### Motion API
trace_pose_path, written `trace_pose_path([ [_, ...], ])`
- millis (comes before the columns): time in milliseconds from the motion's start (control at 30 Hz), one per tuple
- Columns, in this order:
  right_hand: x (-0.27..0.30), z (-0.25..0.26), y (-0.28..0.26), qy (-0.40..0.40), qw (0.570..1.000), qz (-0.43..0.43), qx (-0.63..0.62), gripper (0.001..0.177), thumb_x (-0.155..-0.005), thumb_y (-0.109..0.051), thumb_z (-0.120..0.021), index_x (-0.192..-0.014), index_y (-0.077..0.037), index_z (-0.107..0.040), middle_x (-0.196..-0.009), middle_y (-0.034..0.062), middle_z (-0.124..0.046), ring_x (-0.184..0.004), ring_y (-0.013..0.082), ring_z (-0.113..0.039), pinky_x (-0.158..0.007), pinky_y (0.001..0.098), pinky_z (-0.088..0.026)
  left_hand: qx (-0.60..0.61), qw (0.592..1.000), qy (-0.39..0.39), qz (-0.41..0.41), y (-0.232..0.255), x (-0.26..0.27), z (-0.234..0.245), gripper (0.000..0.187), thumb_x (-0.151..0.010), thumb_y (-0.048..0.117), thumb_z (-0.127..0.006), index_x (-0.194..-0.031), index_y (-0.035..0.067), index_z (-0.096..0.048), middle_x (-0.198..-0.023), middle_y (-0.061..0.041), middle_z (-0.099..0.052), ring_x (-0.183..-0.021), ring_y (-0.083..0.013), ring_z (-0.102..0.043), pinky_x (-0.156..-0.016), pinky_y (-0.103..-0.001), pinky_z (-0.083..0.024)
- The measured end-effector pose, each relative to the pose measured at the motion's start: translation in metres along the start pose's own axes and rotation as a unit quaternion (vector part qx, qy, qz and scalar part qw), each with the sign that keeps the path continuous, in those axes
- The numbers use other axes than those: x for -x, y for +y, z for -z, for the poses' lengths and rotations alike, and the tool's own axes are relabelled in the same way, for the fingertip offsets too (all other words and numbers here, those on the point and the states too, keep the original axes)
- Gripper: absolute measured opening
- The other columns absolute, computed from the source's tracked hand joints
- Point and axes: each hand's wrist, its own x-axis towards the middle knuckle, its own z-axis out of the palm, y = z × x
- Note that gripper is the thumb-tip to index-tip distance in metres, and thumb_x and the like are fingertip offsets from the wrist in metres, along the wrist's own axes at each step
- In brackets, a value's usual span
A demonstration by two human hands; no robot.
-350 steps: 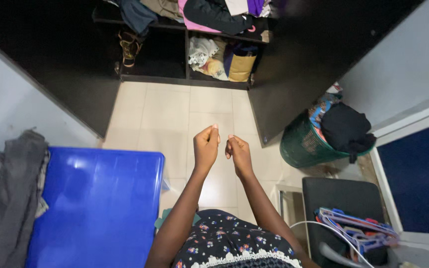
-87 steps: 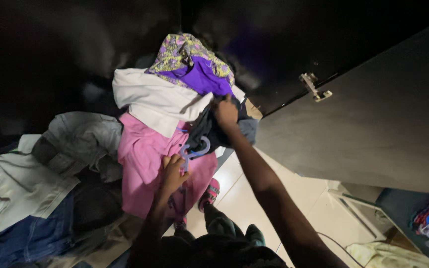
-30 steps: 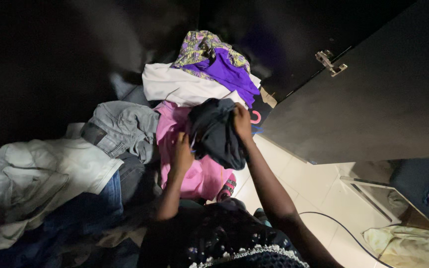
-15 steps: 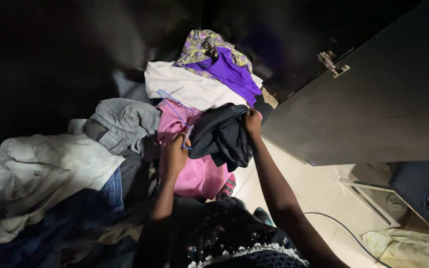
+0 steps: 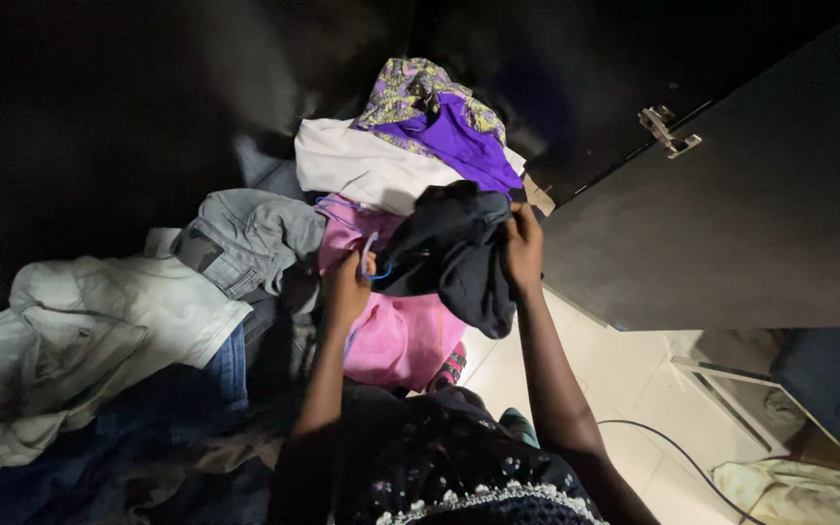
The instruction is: The person folds multiple pieces of clothing including a patterned blue garment, a striped shirt, a pink shirt, and a white shirt, placing them onto a blue plastic table after picking them up from a closet shelf.
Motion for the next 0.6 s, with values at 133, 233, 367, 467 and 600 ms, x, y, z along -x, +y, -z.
trace_pose_path([
  [133,0.008,-0.005,-0.038,-0.089,0.991,-0.043,-0.094,0.016,-0.107,-0.003,-0.052,-0.12,-0.001,-0.061,-0.109,0.0048,-0.059,-0.102,0.0126,-0.054,-0.091,0.0282,-0.044,0.038,0.994,-0.065,0.081,-0.044,0.009,-0.043,0.011,-0.08,0.001,-0.067,-0.091,0.004,-0.065,-0.081,-0.016,-0.07,-0.076,-0.0327,-0.07,-0.066,-0.042,-0.051],
  [233,0.02,-0.016,-0.083,-0.133,0.986,0.063,0.084,0.03,-0.102,-0.001,-0.059,-0.133,-0.001,-0.059,-0.135,0.0135,-0.06,-0.128,0.0189,-0.051,-0.106,0.0322,-0.037,0.049,0.991,-0.073,0.104,-0.071,0.011,-0.089,0.011,-0.076,-0.002,-0.065,-0.087,0.001,-0.062,-0.077,-0.019,-0.066,-0.074,-0.0329,-0.066,-0.068,-0.042,-0.049],
  [367,0.03,-0.02,-0.127,-0.218,0.972,0.012,0.089,0.047,-0.094,0.0,-0.059,-0.14,-0.007,-0.054,-0.128,0.0137,-0.063,-0.118,0.0175,-0.058,-0.101,0.0289,-0.044,0.362,0.919,-0.063,0.144,-0.059,0.013,-0.095,0.011,-0.085,0.009,-0.066,-0.095,0.004,-0.067,-0.089,-0.005,-0.073,-0.083,-0.016,-0.068,-0.072,-0.034,-0.051],
  [467,0.02,-0.017,-0.113,-0.147,0.985,0.006,0.087,0.048,-0.092,0.002,-0.058,-0.139,-0.007,-0.055,-0.128,0.0113,-0.065,-0.119,0.0162,-0.058,-0.101,0.0282,-0.043,0.207,0.955,-0.072,0.202,-0.045,0.006,-0.074,0.022,-0.083,0.012,-0.08,-0.085,0.003,-0.06,-0.076,-0.002,-0.061,-0.07,-0.0124,-0.055,-0.063,-0.033,-0.046],
  [600,-0.003,0.012,-0.088,0.002,0.998,0.043,0.04,0.031,-0.1,0.004,-0.051,-0.128,-0.001,-0.064,-0.116,0.0082,-0.069,-0.113,0.0149,-0.062,-0.104,0.0264,-0.046,0.34,0.921,-0.108,0.154,-0.043,0.002,-0.061,0.017,-0.086,0.013,-0.075,-0.096,0.007,-0.062,-0.079,0.005,-0.057,-0.072,-0.0061,-0.053,-0.064,-0.026,-0.045],
])
